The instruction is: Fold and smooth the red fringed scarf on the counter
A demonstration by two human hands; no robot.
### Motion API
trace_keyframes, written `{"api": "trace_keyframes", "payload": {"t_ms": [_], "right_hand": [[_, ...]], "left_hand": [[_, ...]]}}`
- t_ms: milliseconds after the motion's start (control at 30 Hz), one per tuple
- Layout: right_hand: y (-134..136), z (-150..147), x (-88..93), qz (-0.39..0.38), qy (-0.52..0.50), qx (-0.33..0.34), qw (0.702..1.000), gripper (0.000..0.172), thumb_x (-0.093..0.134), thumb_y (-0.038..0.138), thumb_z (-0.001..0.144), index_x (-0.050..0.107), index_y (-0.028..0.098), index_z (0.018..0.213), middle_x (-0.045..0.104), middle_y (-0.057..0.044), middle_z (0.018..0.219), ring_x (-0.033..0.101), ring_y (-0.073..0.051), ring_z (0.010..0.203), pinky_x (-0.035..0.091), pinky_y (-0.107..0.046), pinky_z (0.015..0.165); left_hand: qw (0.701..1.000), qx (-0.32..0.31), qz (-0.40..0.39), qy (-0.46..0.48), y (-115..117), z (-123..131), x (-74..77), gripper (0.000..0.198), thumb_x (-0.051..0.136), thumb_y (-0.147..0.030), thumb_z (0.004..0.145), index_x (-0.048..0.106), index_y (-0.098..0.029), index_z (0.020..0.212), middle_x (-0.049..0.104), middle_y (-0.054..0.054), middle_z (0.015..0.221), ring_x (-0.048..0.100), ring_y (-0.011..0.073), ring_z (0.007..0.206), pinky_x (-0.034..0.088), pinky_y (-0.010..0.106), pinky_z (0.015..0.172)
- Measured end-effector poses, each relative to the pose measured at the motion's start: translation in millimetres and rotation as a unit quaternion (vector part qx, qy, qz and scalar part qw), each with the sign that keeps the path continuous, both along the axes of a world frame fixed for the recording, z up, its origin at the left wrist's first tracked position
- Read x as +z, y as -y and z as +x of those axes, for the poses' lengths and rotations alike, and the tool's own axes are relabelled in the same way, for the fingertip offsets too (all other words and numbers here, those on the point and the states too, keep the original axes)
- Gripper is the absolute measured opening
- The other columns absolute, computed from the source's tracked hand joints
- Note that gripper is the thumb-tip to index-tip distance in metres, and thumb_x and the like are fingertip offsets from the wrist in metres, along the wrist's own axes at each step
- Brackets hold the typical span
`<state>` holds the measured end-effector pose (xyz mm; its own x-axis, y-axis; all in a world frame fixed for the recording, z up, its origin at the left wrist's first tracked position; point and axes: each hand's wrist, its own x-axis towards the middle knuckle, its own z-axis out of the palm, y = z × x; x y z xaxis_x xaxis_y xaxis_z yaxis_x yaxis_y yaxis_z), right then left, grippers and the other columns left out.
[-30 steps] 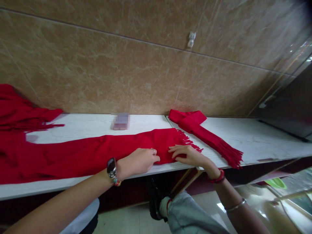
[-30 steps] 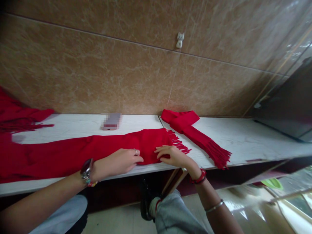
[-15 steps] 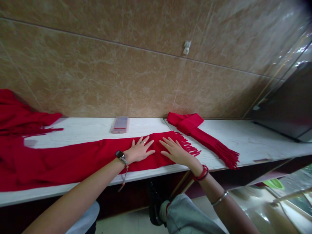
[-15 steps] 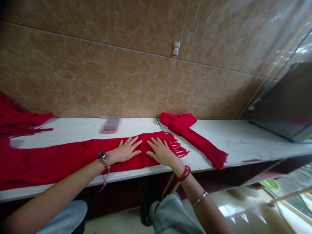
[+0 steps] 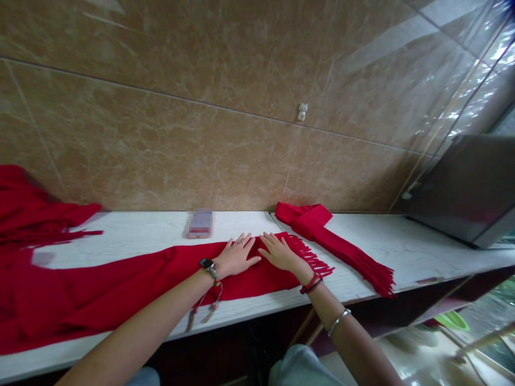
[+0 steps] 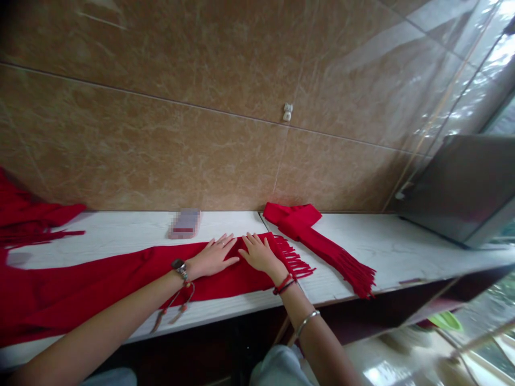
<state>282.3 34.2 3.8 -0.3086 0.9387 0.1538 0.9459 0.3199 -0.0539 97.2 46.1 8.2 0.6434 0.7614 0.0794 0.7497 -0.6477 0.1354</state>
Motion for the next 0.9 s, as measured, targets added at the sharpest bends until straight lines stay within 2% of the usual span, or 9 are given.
{"api": "trace_keyframes", "payload": {"t_ms": [133, 267, 400, 500, 533, 600, 700, 800, 900], "right_hand": [[-14.9, 12.6, -14.9, 0.019, 0.052, 0.011, 0.998, 0.045, 0.031, 0.032, 0.092, 0.036, 0.017, 0.133, 0.032, -0.015, 0.140, 0.026, -0.027, 0.129, 0.029, -0.054, 0.097], [-18.1, 45.6, -23.9, 0.038, 0.124, -0.003, 0.992, 0.037, 0.033, 0.021, 0.091, 0.049, 0.016, 0.123, 0.037, -0.016, 0.137, 0.027, -0.027, 0.129, 0.032, -0.052, 0.097], [-21.4, 67.0, -15.2, 0.013, 0.101, -0.097, 0.990, 0.039, 0.032, 0.023, 0.091, 0.045, 0.012, 0.125, 0.035, -0.019, 0.137, 0.028, -0.029, 0.128, 0.031, -0.054, 0.096], [-24.1, 63.1, 0.9, 0.067, 0.022, -0.147, 0.987, 0.046, 0.027, 0.029, 0.092, 0.033, 0.010, 0.133, 0.029, -0.019, 0.140, 0.023, -0.028, 0.130, 0.027, -0.055, 0.099], [-23.8, 57.5, 5.2, 0.087, -0.005, -0.132, 0.987, 0.047, 0.025, 0.030, 0.092, 0.030, 0.010, 0.135, 0.028, -0.018, 0.141, 0.021, -0.026, 0.131, 0.026, -0.052, 0.100], [-20.8, 41.7, 8.0, 0.108, -0.037, -0.057, 0.992, 0.049, 0.023, 0.031, 0.092, 0.029, 0.009, 0.136, 0.028, -0.017, 0.142, 0.020, -0.023, 0.132, 0.027, -0.046, 0.103], [-11.9, 17.6, -5.2, 0.090, -0.025, 0.051, 0.994, 0.051, 0.027, 0.034, 0.092, 0.033, 0.007, 0.134, 0.032, -0.018, 0.139, 0.022, -0.023, 0.131, 0.027, -0.043, 0.103], [-4.7, 12.6, -25.2, 0.060, 0.003, 0.057, 0.997, 0.050, 0.029, 0.037, 0.091, 0.036, 0.009, 0.133, 0.035, -0.017, 0.138, 0.027, -0.025, 0.129, 0.030, -0.046, 0.102], [-2.7, 32.2, -34.6, 0.057, 0.029, 0.029, 0.998, 0.049, 0.029, 0.034, 0.092, 0.037, 0.007, 0.131, 0.036, -0.018, 0.137, 0.028, -0.026, 0.128, 0.030, -0.045, 0.102]], "left_hand": [[1.000, -0.016, 0.014, -0.006, -3.6, 2.4, -17.0, 0.067, 0.023, -0.060, 0.086, 0.027, -0.018, 0.138, 0.022, 0.011, 0.145, 0.015, 0.0291, 0.132, 0.014, 0.048, 0.104], [1.000, -0.015, 0.017, 0.005, -3.5, -0.2, -19.7, 0.068, 0.022, -0.061, 0.085, 0.027, -0.018, 0.138, 0.022, 0.011, 0.144, 0.016, 0.0298, 0.132, 0.014, 0.049, 0.104], [1.000, -0.011, 0.002, 0.017, -1.0, 0.0, -15.3, 0.069, 0.024, -0.061, 0.085, 0.028, -0.017, 0.138, 0.023, 0.011, 0.144, 0.016, 0.0302, 0.132, 0.013, 0.049, 0.104], [1.000, -0.014, -0.007, 0.024, 0.3, 0.2, -13.8, 0.070, 0.025, -0.060, 0.085, 0.030, -0.015, 0.137, 0.023, 0.012, 0.144, 0.017, 0.0313, 0.132, 0.014, 0.050, 0.104], [0.999, -0.016, -0.007, 0.027, 0.3, 0.2, -13.8, 0.070, 0.026, -0.060, 0.084, 0.030, -0.014, 0.137, 0.023, 0.013, 0.144, 0.017, 0.0315, 0.131, 0.014, 0.050, 0.104], [0.999, -0.015, -0.004, 0.029, 0.1, 0.1, -14.1, 0.069, 0.027, -0.060, 0.084, 0.032, -0.014, 0.136, 0.024, 0.013, 0.143, 0.017, 0.0314, 0.131, 0.015, 0.049, 0.104], [1.000, -0.006, 0.000, 0.025, -0.9, -0.1, -15.2, 0.068, 0.029, -0.059, 0.084, 0.031, -0.014, 0.136, 0.025, 0.012, 0.143, 0.018, 0.0303, 0.132, 0.015, 0.048, 0.104], [1.000, -0.003, 0.002, 0.020, -1.8, -0.8, -16.4, 0.068, 0.030, -0.059, 0.084, 0.030, -0.016, 0.137, 0.024, 0.011, 0.143, 0.018, 0.0290, 0.132, 0.015, 0.048, 0.104], [1.000, -0.004, 0.009, 0.021, -2.6, -1.2, -17.2, 0.067, 0.030, -0.060, 0.084, 0.030, -0.018, 0.137, 0.025, 0.010, 0.144, 0.019, 0.0285, 0.132, 0.015, 0.047, 0.104]]}}
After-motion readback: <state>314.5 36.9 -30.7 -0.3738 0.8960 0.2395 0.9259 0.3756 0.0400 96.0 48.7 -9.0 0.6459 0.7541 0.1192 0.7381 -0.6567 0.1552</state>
